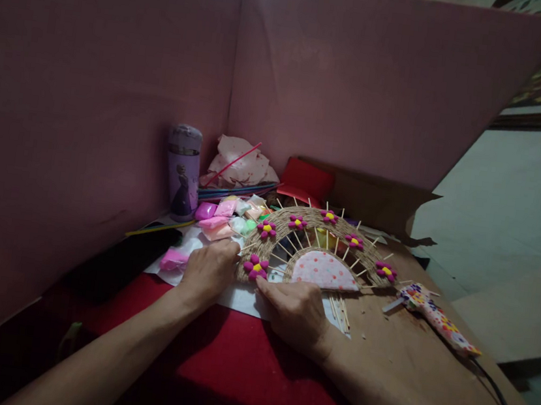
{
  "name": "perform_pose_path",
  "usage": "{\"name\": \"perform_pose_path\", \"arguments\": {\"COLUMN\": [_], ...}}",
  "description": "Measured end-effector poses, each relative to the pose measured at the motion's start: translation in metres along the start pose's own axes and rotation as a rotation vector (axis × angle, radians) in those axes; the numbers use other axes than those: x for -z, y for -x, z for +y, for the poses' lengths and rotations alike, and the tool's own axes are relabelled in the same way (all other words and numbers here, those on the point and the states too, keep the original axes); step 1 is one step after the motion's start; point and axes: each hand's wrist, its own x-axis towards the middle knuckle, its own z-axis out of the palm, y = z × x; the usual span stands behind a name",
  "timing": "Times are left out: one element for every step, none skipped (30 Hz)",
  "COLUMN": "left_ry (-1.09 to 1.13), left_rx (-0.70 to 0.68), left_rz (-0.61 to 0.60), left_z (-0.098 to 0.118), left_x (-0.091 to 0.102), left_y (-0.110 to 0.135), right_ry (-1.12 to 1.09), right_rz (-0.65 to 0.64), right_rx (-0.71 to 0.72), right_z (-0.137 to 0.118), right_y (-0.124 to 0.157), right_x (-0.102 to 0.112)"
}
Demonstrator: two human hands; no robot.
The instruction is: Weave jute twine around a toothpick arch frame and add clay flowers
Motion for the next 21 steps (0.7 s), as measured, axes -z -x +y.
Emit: {"name": "perform_pose_path", "arguments": {"left_ry": [0.0, 0.0, -0.001, 0.0, 0.001, 0.002, 0.002, 0.0, -0.002, -0.004, -0.005, -0.005, -0.005, -0.006, -0.007, -0.007, -0.008, -0.007, -0.006, -0.005, -0.004], "left_rx": [0.0, -0.001, 0.0, 0.0, 0.0, -0.001, -0.002, -0.004, -0.009, -0.015, -0.02, -0.021, -0.02, -0.016, -0.01, -0.003, 0.002, 0.003, 0.001, 0.0, -0.004], "left_rz": [-0.001, 0.0, 0.0, 0.001, 0.002, 0.004, 0.007, 0.011, 0.015, 0.019, 0.02, 0.02, 0.018, 0.014, 0.009, -0.001, -0.01, -0.018, -0.023, -0.024, -0.02], "left_z": [-0.0001, -0.0002, -0.0004, -0.0007, -0.0009, -0.0012, -0.0014, -0.0016, -0.0017, -0.0017, -0.0016, -0.0014, -0.0011, -0.0007, -0.0004, -0.0001, 0.0, 0.0, -0.0001, -0.0003, -0.0007], "left_x": [-0.0003, -0.0007, -0.0011, -0.0016, -0.002, -0.0023, -0.0025, -0.0026, -0.0025, -0.0024, -0.0021, -0.0017, -0.0013, -0.0008, -0.0003, 0.0001, 0.0005, 0.0007, 0.0008, 0.0006, 0.0003], "left_y": [0.0001, 0.0, 0.0, -0.0002, -0.0004, -0.0006, -0.0007, -0.0008, -0.0008, -0.0007, -0.0006, -0.0005, -0.0004, -0.0003, -0.0003, -0.0003, -0.0004, -0.0005, -0.0005, -0.0005, -0.0005], "right_ry": [0.002, 0.006, 0.012, 0.02, 0.027, 0.034, 0.041, 0.049, 0.056, 0.06, 0.063, 0.064, 0.062, 0.061, 0.062, 0.066, 0.071, 0.076, 0.077, 0.076, 0.073], "right_rz": [-0.002, -0.003, -0.001, 0.003, 0.01, 0.02, 0.031, 0.041, 0.05, 0.053, 0.054, 0.051, 0.044, 0.037, 0.027, 0.019, 0.012, 0.01, 0.011, 0.015, 0.021], "right_rx": [0.0, -0.001, -0.002, -0.004, -0.005, -0.005, -0.004, -0.005, -0.004, -0.004, -0.006, -0.009, -0.012, -0.015, -0.02, -0.025, -0.031, -0.035, -0.037, -0.037, -0.034], "right_z": [-0.0003, -0.0004, -0.0004, -0.0002, 0.0001, 0.0005, 0.0009, 0.0013, 0.0016, 0.0017, 0.0018, 0.0017, 0.0015, 0.0013, 0.001, 0.0007, 0.0004, 0.0003, 0.0002, 0.0001, 0.0002], "right_y": [-0.0003, -0.0006, -0.0009, -0.0011, -0.0012, -0.0012, -0.0011, -0.001, -0.0007, -0.0005, -0.0002, 0.0, 0.0002, 0.0004, 0.0005, 0.0005, 0.0003, 0.0001, -0.0002, -0.0005, -0.0009], "right_x": [0.0003, 0.0006, 0.0008, 0.001, 0.0011, 0.0011, 0.0011, 0.001, 0.0009, 0.0007, 0.0006, 0.0004, 0.0003, 0.0002, 0.0002, 0.0002, 0.0004, 0.0006, 0.001, 0.0013, 0.0017]}}
